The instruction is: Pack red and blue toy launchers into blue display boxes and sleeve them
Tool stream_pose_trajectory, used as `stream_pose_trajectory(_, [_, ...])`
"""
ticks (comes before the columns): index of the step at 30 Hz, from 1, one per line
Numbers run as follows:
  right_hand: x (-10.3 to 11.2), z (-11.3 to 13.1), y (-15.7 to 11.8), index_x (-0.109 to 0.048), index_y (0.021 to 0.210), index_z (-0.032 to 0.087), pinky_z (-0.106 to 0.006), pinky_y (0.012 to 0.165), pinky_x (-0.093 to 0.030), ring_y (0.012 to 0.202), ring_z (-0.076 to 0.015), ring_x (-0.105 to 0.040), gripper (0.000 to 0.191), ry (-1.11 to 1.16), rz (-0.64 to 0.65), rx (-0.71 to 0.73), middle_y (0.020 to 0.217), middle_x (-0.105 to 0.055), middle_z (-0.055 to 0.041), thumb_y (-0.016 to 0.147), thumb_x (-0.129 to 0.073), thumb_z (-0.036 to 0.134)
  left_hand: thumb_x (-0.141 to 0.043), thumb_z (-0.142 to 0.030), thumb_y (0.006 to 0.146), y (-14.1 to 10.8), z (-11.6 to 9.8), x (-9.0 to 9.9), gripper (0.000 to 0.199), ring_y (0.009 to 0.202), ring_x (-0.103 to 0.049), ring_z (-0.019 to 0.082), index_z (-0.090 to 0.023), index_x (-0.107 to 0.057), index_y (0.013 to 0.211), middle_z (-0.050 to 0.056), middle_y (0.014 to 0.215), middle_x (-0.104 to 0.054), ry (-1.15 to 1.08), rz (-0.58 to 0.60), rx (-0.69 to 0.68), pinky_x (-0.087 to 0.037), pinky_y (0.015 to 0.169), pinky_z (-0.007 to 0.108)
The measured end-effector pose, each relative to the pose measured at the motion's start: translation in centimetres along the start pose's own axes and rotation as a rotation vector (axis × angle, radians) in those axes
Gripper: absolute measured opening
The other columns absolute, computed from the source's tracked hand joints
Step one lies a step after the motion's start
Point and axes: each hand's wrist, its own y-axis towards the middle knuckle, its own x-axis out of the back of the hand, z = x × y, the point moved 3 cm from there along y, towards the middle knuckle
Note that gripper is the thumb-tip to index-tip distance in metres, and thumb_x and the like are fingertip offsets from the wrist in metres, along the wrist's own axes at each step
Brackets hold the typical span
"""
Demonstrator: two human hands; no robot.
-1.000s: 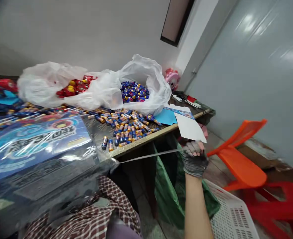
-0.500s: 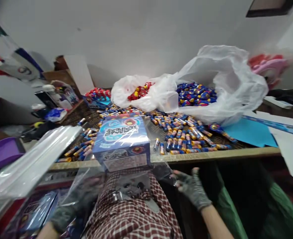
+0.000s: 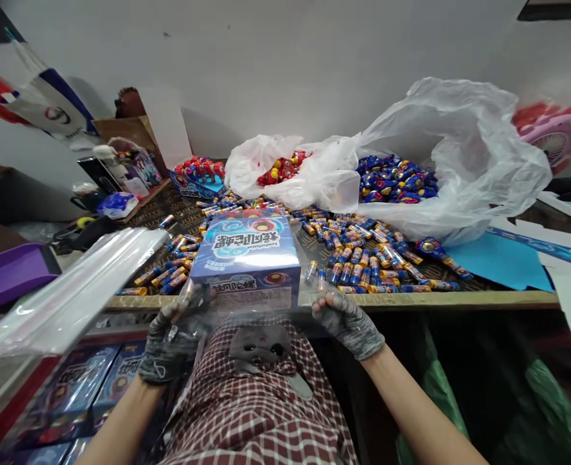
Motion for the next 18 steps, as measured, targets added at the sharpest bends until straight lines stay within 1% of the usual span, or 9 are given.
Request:
stream_pose_trajectory(2, [0.4,-0.2,-0.6,-0.062,0.068,0.02,-0.03,0.066,-0.05,0.065,-0.0162,-0.06,0.028,-0.206,0.032,0.022,0.067,-0.065,-0.002,0.064,-0.077,0.043,-0.069,-0.047,0.07,-0.1,-0.6,0.9,0.039,0.091,-0.066,0.023,-0.022,-0.069,0.099,0.006,0.1,-0.072,-0.032,-0.008,0.0,-0.055,0.073,0.031])
stream_pose_trajectory(4, [0.5,-0.4,-0.5,-0.059,0.064,0.019,-0.03,0.062,-0.048,0.061,-0.0161,-0.058,0.027,-0.397,0.002,0.065,0.062,-0.064,-0.0032,0.066,-0.075,0.041,-0.08,-0.033,0.059,0.0,-0.8,1.7,0.026,0.071,-0.062,0.017,-0.016,-0.064,0.072,0.004,0.077,-0.069,0.055,0.002,0.001,-0.052,0.066,0.027])
stream_pose_trajectory(5, [0.5,-0.4,-0.3,-0.055,0.061,0.019,-0.03,0.061,-0.047,0.059,-0.0162,-0.057,0.029,-0.485,-0.044,0.089,0.059,-0.063,-0.0026,0.065,-0.074,0.042,-0.082,-0.029,0.056,0.2,-0.8,2.2,0.03,0.063,-0.058,0.014,-0.016,-0.055,0.061,0.001,0.066,-0.065,0.125,0.005,0.007,-0.05,0.063,0.026])
stream_pose_trajectory(7, [0.5,-0.5,0.5,-0.047,0.059,0.022,-0.031,0.058,-0.047,0.054,-0.0163,-0.055,0.034,-0.581,-0.155,0.118,0.056,-0.059,-0.0003,0.06,-0.075,0.043,-0.084,-0.027,0.052,0.9,-0.5,3.5,0.045,0.054,-0.05,0.011,-0.018,-0.04,0.052,-0.003,0.053,-0.055,0.269,-0.043,0.009,-0.045,0.056,0.025])
stream_pose_trajectory(8, [0.4,-0.6,0.9,-0.046,0.061,0.023,-0.032,0.056,-0.047,0.053,-0.0164,-0.054,0.036,-0.588,-0.204,0.129,0.057,-0.058,0.0006,0.056,-0.076,0.042,-0.084,-0.028,0.05,1.3,-0.4,4.2,0.047,0.052,-0.047,0.01,-0.018,-0.038,0.051,-0.004,0.051,-0.052,0.341,-0.089,-0.006,-0.043,0.053,0.024])
stream_pose_trajectory(10, [0.2,-0.5,1.6,-0.048,0.071,0.024,-0.033,0.056,-0.048,0.057,-0.0178,-0.054,0.04,-0.562,-0.255,0.173,0.066,-0.06,0.0005,0.052,-0.078,0.042,-0.083,-0.032,0.051,2.0,-0.2,5.3,0.044,0.051,-0.044,0.009,-0.018,-0.041,0.05,-0.006,0.049,-0.049,0.469,-0.176,-0.06,-0.043,0.053,0.024])
stream_pose_trajectory(13, [0.0,-0.5,2.4,-0.053,0.085,0.024,-0.037,0.065,-0.049,0.067,-0.0214,-0.056,0.044,-0.586,-0.323,0.265,0.075,-0.062,-0.0017,0.053,-0.077,0.044,-0.08,-0.038,0.053,3.1,0.1,6.3,0.04,0.051,-0.044,0.01,-0.018,-0.046,0.051,-0.006,0.05,-0.048,0.569,-0.242,-0.131,-0.043,0.053,0.025])
stream_pose_trajectory(16, [-0.2,-0.4,3.5,-0.057,0.092,0.022,-0.039,0.072,-0.047,0.068,-0.0202,-0.054,0.044,-0.7,-0.391,0.373,0.074,-0.06,-0.0008,0.059,-0.075,0.045,-0.077,-0.037,0.056,4.3,0.3,6.2,0.033,0.055,-0.046,0.011,-0.019,-0.05,0.059,-0.005,0.056,-0.051,0.578,-0.313,-0.17,-0.045,0.056,0.026])
stream_pose_trajectory(18, [-0.6,-0.4,4.8,-0.058,0.101,0.02,-0.038,0.073,-0.048,0.067,-0.0185,-0.052,0.049,-0.704,-0.399,0.438,0.076,-0.058,0.0001,0.061,-0.073,0.042,-0.076,-0.035,0.056,5.5,0.0,5.4,0.032,0.065,-0.055,0.014,-0.019,-0.055,0.074,-0.003,0.069,-0.06,0.53,-0.328,-0.205,-0.051,0.066,0.03])
